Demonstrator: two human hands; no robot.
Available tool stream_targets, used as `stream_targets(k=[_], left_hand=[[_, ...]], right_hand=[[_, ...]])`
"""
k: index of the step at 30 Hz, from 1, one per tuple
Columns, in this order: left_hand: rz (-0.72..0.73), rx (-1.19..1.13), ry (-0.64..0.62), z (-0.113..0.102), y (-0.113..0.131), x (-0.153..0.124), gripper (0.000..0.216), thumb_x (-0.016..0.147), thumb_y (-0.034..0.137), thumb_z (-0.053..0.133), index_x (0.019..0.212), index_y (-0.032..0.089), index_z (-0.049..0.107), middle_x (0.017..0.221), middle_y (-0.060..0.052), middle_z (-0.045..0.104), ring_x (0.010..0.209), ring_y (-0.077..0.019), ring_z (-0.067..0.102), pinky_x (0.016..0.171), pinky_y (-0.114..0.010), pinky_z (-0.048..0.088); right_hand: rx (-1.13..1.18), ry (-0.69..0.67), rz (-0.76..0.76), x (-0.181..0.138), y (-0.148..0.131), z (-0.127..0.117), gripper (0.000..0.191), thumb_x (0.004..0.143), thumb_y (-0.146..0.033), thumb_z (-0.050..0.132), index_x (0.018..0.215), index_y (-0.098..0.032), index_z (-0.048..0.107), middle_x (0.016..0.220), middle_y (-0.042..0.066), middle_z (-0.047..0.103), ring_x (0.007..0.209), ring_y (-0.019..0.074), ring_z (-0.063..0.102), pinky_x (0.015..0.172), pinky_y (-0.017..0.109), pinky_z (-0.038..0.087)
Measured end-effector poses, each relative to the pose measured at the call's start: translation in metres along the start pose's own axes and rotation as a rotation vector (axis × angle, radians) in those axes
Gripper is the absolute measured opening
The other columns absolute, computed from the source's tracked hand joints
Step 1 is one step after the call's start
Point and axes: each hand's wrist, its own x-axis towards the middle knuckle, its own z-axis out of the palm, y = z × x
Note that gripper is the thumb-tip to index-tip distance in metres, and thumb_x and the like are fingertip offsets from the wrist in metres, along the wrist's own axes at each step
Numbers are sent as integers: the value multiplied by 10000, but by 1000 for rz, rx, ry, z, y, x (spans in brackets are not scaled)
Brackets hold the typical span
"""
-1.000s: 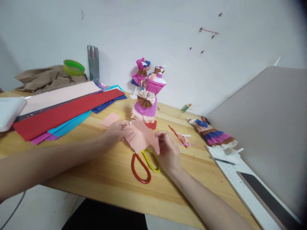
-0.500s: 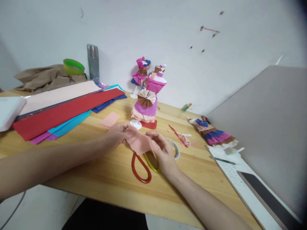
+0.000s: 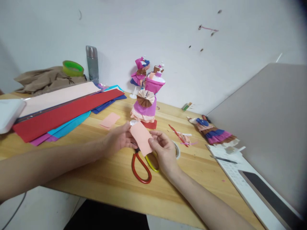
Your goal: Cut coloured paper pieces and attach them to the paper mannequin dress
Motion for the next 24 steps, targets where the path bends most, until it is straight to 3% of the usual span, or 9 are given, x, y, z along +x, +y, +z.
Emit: stream_targets(k=[5, 9, 16, 20, 24], left_hand=[[43, 211, 65, 5, 0, -5, 496, 647, 355, 844, 1035, 110, 656, 924, -120, 724, 770, -202, 674, 690, -312, 529], [94, 323, 125, 4, 1, -6, 346, 671, 349, 806, 866, 85, 699, 720, -62, 700, 619, -151, 615, 586, -255, 462], [104, 380, 91, 0, -3, -3, 361, 639, 355, 828, 879, 108, 719, 817, -89, 744, 740, -210, 689, 682, -309, 524], [82, 383, 76, 6, -1, -5, 393, 615, 350, 838, 908, 123, 708, 837, -84, 751, 762, -227, 697, 688, -325, 541], [92, 479, 104, 12, 3, -10, 243, 641, 292, 794, 799, 126, 712, 746, -51, 730, 695, -193, 671, 632, -279, 507]], right_hand=[[-5, -58, 43, -1, 2, -1, 293, 677, -335, 813, 914, -223, 681, 681, -27, 596, 584, 123, 523, 560, 254, 448], [-43, -104, 43, -2, 1, -3, 291, 717, -415, 787, 908, -208, 715, 700, -7, 630, 627, 135, 546, 603, 267, 440], [-71, -102, 52, -1, 1, -1, 240, 684, -385, 798, 660, -196, 651, 560, -35, 575, 493, 99, 439, 504, 243, 353], [-68, -76, 56, -3, 1, 1, 246, 692, -389, 784, 647, -199, 635, 536, -39, 552, 481, 100, 423, 482, 240, 332], [-85, -123, 25, -3, -2, 2, 229, 685, -388, 792, 700, -204, 657, 613, -25, 597, 540, 109, 473, 521, 241, 378]])
